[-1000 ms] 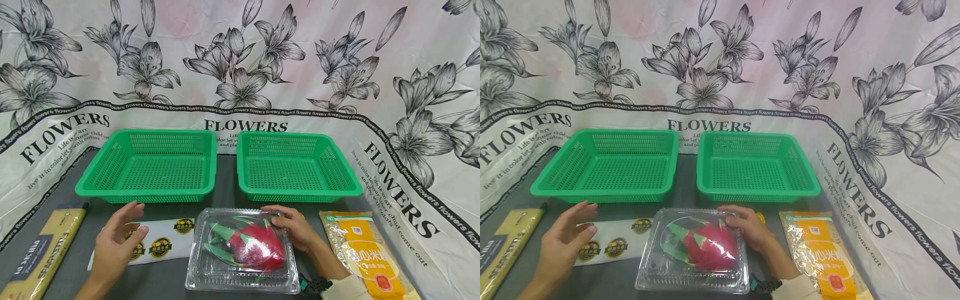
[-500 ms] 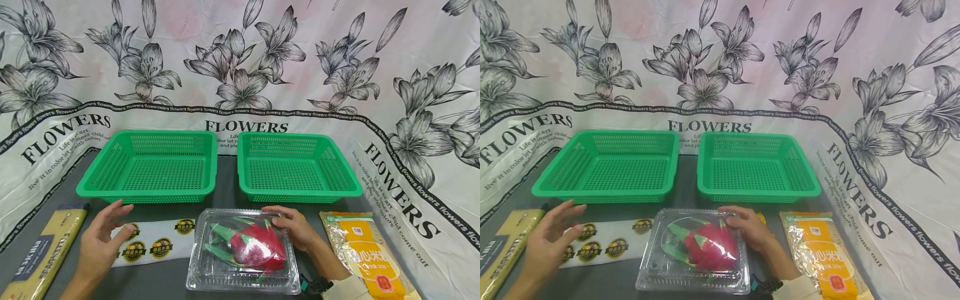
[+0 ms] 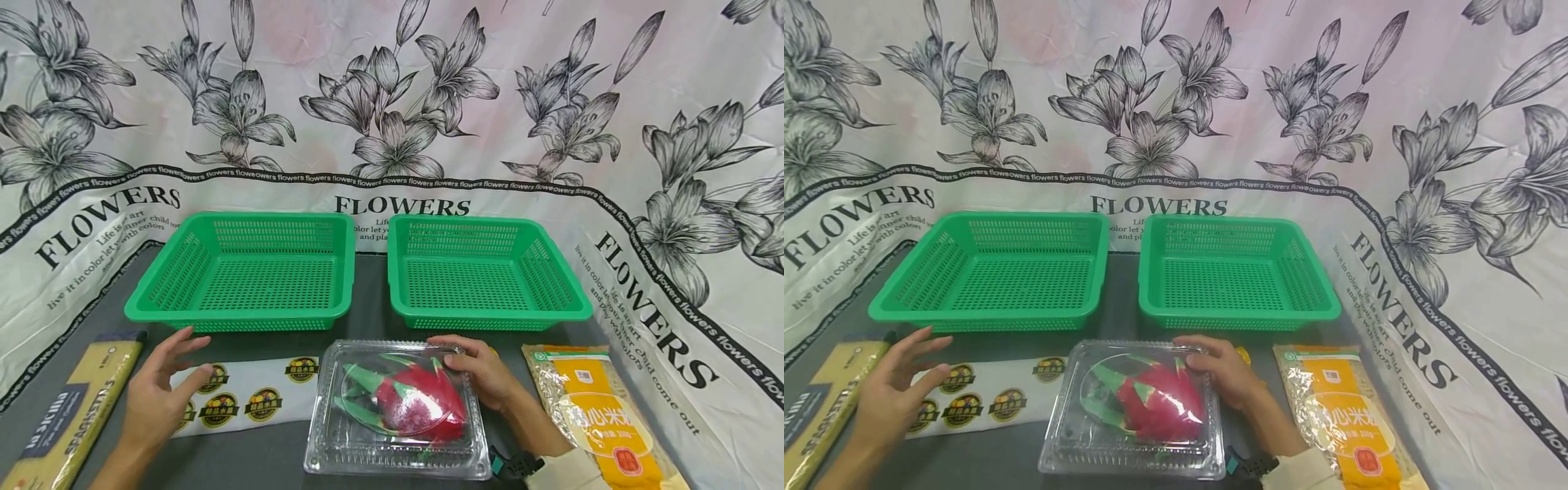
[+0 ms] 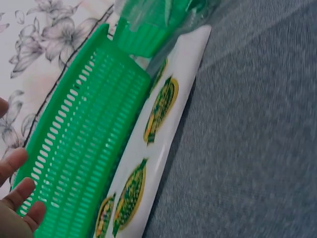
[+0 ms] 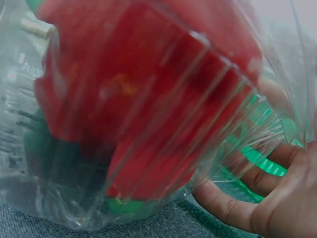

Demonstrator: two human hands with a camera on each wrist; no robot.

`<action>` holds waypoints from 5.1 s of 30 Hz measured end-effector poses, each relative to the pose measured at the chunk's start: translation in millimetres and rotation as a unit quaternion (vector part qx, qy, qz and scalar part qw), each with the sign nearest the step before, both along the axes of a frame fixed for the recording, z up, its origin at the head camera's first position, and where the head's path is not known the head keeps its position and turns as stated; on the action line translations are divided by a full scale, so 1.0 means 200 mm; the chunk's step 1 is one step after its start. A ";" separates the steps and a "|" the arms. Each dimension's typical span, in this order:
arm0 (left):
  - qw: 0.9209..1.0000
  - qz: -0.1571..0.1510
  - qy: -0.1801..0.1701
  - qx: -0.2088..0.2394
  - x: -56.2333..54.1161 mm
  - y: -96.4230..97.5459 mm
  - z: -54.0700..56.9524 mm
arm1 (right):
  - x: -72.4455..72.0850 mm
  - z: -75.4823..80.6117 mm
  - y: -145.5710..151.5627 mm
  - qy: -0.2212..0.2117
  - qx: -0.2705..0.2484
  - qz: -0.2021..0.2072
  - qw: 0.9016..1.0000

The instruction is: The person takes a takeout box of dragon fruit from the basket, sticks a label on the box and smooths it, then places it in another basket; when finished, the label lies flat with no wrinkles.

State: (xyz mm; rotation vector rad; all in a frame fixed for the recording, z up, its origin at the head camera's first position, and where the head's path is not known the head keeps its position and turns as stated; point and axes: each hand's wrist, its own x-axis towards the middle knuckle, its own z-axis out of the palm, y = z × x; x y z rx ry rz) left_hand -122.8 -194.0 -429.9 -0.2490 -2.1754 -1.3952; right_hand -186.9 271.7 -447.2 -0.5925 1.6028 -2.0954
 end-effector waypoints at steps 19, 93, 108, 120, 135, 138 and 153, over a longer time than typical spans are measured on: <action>0.991 0.062 -0.101 -0.069 -0.04 -0.09 -0.13 | 0.00 -0.01 0.00 -0.004 -0.014 0.010 1.000; 0.973 0.053 -0.117 -0.192 -0.07 -0.14 -0.26 | -0.01 -0.01 0.00 -0.005 -0.012 0.018 1.000; 0.979 0.098 -0.064 -0.168 -0.08 -0.14 -0.28 | 0.00 -0.01 0.00 -0.002 -0.011 0.017 1.000; 0.981 0.122 -0.073 -0.132 -0.07 -0.14 -0.27 | -0.01 -0.02 0.00 -0.004 -0.016 0.018 1.000; 0.980 0.135 -0.092 -0.118 -0.07 -0.13 -0.27 | -0.01 -0.02 0.00 0.004 -0.015 0.016 1.000; 0.978 0.136 -0.111 -0.116 -0.06 -0.13 -0.26 | -0.01 -0.02 0.00 0.003 -0.016 0.016 1.000; 0.980 0.136 -0.110 -0.096 -0.06 -0.11 -0.24 | -0.01 -0.03 0.00 0.000 -0.015 0.014 1.000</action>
